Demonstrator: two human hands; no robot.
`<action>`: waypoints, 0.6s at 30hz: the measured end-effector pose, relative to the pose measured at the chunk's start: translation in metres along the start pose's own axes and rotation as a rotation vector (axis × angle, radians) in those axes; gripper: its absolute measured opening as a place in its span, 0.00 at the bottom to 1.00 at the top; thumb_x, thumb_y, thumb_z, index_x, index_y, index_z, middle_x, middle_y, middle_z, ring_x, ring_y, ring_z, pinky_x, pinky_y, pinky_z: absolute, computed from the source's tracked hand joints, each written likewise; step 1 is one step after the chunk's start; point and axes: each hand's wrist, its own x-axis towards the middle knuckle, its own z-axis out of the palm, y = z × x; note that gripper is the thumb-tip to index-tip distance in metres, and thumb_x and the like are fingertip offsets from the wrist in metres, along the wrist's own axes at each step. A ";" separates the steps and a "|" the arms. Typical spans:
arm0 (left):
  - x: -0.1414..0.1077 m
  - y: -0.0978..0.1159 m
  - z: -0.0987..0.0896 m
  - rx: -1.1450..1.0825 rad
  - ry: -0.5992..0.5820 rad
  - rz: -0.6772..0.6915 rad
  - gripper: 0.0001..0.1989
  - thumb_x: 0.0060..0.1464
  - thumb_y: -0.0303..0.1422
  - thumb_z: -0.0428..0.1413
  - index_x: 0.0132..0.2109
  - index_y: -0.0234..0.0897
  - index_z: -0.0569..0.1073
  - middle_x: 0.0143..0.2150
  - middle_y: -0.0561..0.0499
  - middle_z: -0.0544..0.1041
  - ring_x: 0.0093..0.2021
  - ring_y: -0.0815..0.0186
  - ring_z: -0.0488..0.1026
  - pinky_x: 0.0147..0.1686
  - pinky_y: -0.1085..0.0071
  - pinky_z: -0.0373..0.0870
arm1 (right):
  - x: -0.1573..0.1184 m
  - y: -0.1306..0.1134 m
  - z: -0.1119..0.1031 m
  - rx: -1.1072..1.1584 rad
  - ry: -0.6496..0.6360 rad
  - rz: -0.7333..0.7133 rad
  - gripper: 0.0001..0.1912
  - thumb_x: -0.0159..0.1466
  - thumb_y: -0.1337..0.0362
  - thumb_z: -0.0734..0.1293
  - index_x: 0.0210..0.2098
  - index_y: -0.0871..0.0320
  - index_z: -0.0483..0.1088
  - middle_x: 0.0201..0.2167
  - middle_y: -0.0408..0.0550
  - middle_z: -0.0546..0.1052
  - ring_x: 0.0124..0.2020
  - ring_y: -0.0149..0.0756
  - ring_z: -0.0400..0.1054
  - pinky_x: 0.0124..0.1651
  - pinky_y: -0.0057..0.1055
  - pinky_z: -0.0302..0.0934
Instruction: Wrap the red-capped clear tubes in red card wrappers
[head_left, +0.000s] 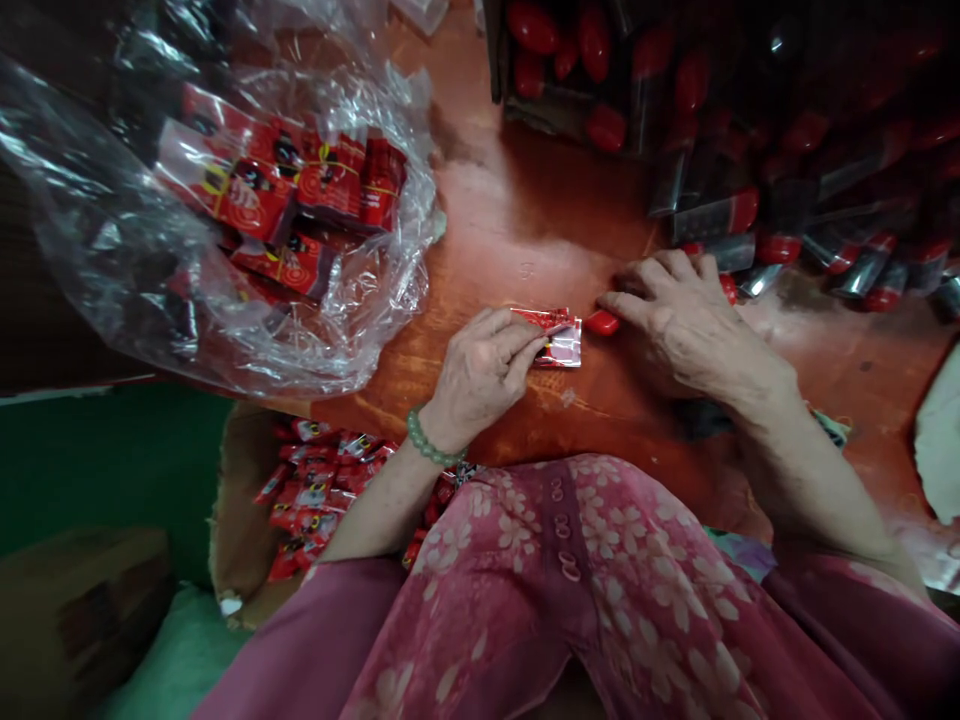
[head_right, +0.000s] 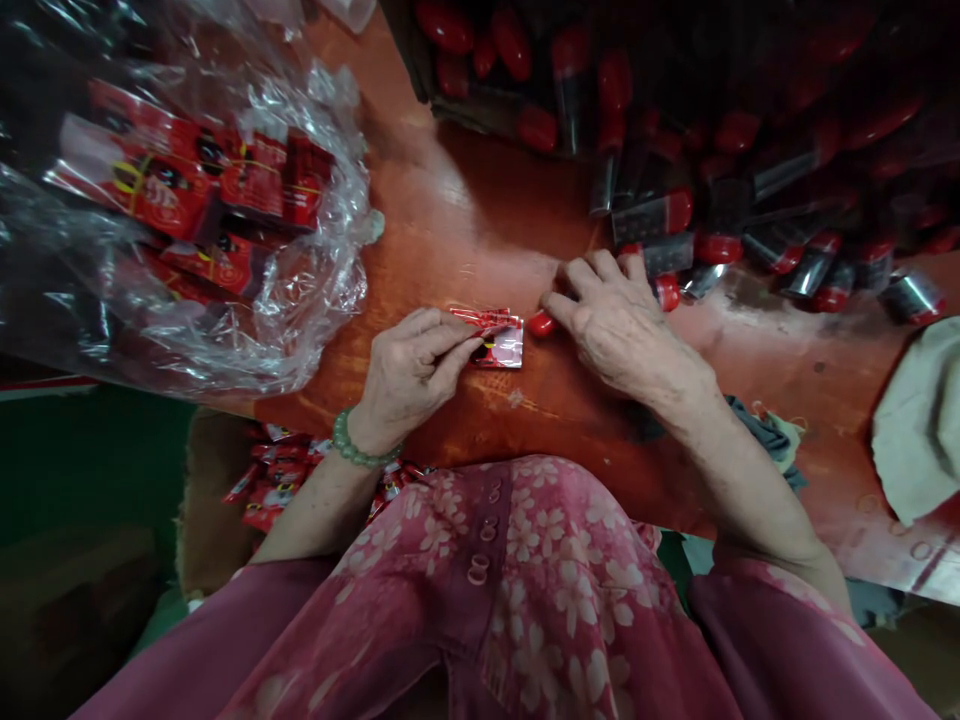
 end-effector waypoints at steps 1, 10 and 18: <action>0.000 0.001 0.000 -0.007 0.033 -0.006 0.10 0.65 0.33 0.56 0.38 0.34 0.80 0.34 0.50 0.81 0.34 0.68 0.76 0.36 0.71 0.73 | -0.003 0.001 0.000 0.027 0.009 -0.003 0.20 0.70 0.71 0.55 0.55 0.59 0.71 0.49 0.60 0.75 0.51 0.54 0.67 0.54 0.53 0.58; 0.001 0.007 -0.005 -0.072 0.166 0.017 0.11 0.58 0.38 0.65 0.32 0.36 0.78 0.30 0.53 0.82 0.30 0.70 0.76 0.32 0.73 0.72 | -0.029 -0.007 -0.003 0.577 0.150 -0.002 0.19 0.73 0.55 0.59 0.57 0.56 0.70 0.46 0.53 0.80 0.40 0.41 0.75 0.43 0.36 0.68; -0.003 0.018 -0.013 -0.079 0.127 0.074 0.09 0.60 0.37 0.63 0.34 0.37 0.77 0.31 0.54 0.81 0.32 0.71 0.76 0.35 0.73 0.73 | -0.033 -0.019 -0.009 0.516 0.094 -0.102 0.18 0.75 0.55 0.58 0.58 0.53 0.70 0.45 0.52 0.80 0.43 0.42 0.75 0.47 0.39 0.68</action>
